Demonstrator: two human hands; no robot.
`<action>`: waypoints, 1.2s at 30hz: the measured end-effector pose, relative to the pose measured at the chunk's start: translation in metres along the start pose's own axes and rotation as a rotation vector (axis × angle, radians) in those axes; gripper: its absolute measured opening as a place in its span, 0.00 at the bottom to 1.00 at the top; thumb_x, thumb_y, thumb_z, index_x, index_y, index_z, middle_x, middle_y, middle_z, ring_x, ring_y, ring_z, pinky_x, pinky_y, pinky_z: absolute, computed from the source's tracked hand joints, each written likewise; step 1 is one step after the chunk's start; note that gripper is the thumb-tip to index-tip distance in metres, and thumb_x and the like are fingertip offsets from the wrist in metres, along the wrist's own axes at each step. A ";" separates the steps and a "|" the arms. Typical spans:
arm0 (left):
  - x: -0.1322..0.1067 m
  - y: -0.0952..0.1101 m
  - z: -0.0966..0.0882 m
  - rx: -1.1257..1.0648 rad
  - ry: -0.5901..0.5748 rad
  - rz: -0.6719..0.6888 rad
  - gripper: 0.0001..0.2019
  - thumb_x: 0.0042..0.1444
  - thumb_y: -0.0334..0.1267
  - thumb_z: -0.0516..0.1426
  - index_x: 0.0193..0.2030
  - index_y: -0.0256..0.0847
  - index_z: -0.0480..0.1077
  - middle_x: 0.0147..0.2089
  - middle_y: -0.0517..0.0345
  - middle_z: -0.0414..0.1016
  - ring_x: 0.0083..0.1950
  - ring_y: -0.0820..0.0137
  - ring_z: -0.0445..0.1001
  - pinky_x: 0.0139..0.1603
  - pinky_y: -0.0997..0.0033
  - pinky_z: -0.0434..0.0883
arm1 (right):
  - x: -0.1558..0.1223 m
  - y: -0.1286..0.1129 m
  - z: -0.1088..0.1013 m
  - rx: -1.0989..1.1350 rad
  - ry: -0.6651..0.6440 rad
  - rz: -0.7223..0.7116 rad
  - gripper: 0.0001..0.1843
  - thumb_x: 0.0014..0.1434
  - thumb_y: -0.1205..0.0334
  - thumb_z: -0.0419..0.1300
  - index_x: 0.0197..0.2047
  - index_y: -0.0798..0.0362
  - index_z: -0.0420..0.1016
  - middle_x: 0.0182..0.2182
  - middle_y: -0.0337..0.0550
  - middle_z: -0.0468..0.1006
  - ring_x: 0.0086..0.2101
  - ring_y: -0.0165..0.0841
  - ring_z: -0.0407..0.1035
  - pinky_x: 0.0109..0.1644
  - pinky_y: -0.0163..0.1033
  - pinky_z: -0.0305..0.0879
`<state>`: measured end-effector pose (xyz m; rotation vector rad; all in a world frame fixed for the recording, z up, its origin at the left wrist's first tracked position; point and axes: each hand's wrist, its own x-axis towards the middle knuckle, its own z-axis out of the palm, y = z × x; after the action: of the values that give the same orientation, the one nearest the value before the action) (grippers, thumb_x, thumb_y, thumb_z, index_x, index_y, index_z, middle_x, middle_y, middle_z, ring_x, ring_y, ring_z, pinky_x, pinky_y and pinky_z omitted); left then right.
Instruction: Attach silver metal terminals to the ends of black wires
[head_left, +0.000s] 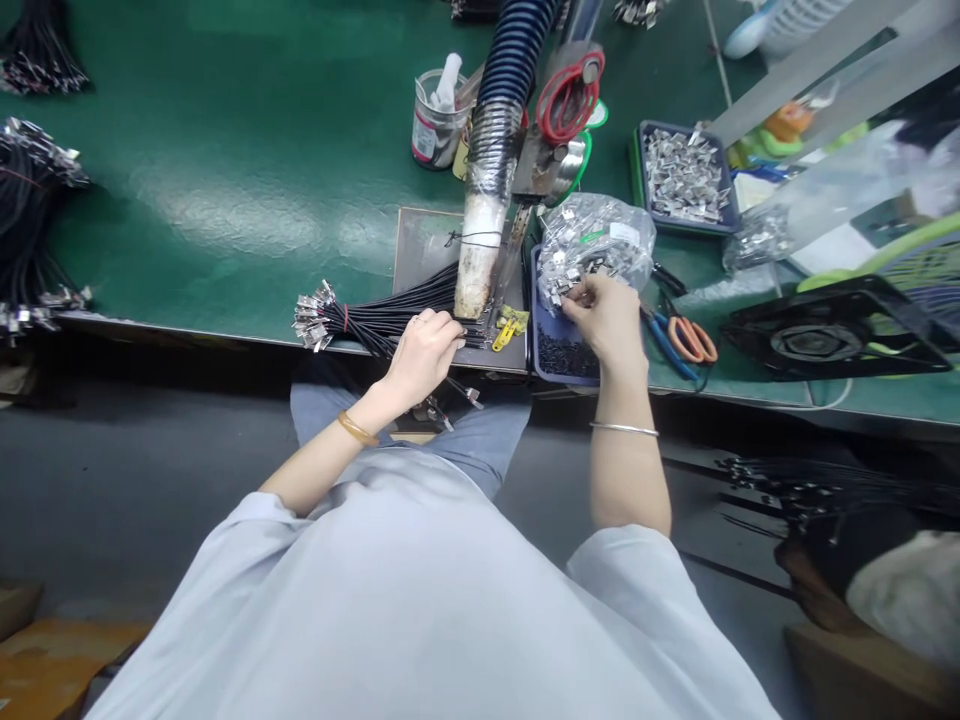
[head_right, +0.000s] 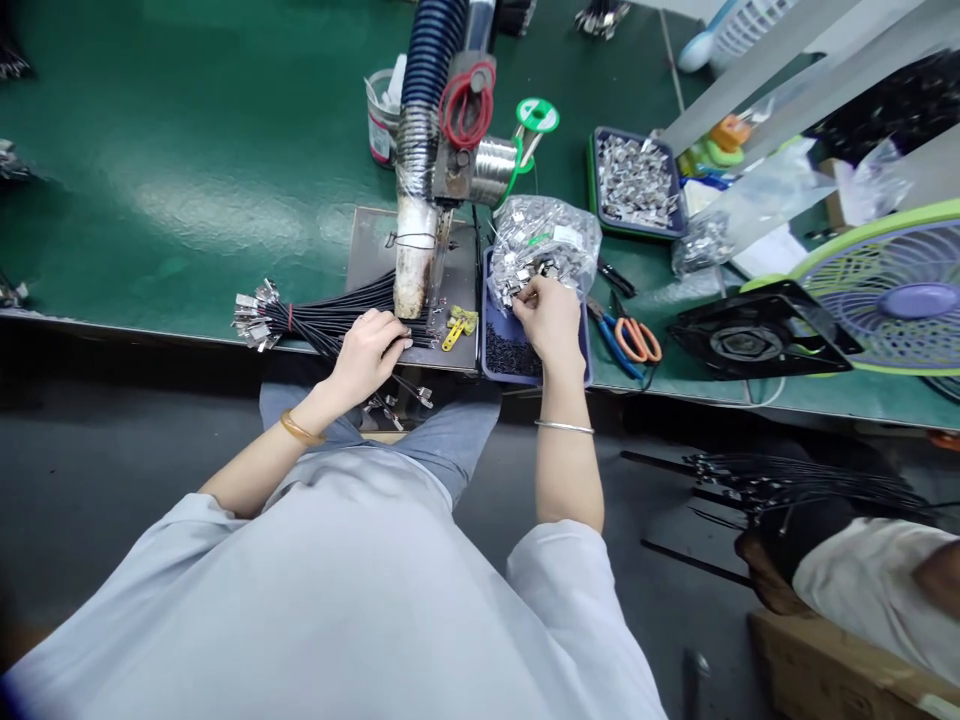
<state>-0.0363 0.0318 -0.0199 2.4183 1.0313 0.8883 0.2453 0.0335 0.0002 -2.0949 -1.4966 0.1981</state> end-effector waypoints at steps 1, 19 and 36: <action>0.000 0.001 -0.002 -0.036 0.016 0.005 0.08 0.65 0.31 0.55 0.37 0.38 0.75 0.36 0.50 0.77 0.40 0.63 0.71 0.45 0.62 0.69 | 0.000 0.000 -0.002 0.018 -0.020 -0.002 0.09 0.42 0.70 0.63 0.21 0.49 0.67 0.20 0.37 0.72 0.25 0.33 0.64 0.35 0.41 0.60; -0.005 0.016 -0.018 -0.412 -0.025 0.083 0.06 0.61 0.32 0.60 0.37 0.37 0.80 0.29 0.57 0.80 0.28 0.74 0.73 0.31 0.77 0.66 | -0.059 -0.006 -0.026 -0.331 0.006 -0.095 0.07 0.52 0.69 0.59 0.26 0.49 0.66 0.29 0.46 0.78 0.30 0.38 0.69 0.31 0.39 0.51; 0.007 0.010 -0.031 -1.018 -0.330 -0.384 0.18 0.54 0.50 0.65 0.29 0.35 0.72 0.20 0.60 0.73 0.21 0.79 0.66 0.27 0.78 0.62 | -0.050 0.003 -0.019 -0.088 -0.063 -0.285 0.10 0.50 0.72 0.59 0.25 0.48 0.63 0.34 0.43 0.83 0.37 0.40 0.77 0.40 0.41 0.67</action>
<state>-0.0479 0.0329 0.0112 1.3846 0.6369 0.6156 0.2373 -0.0197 0.0045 -1.9283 -1.8508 0.0925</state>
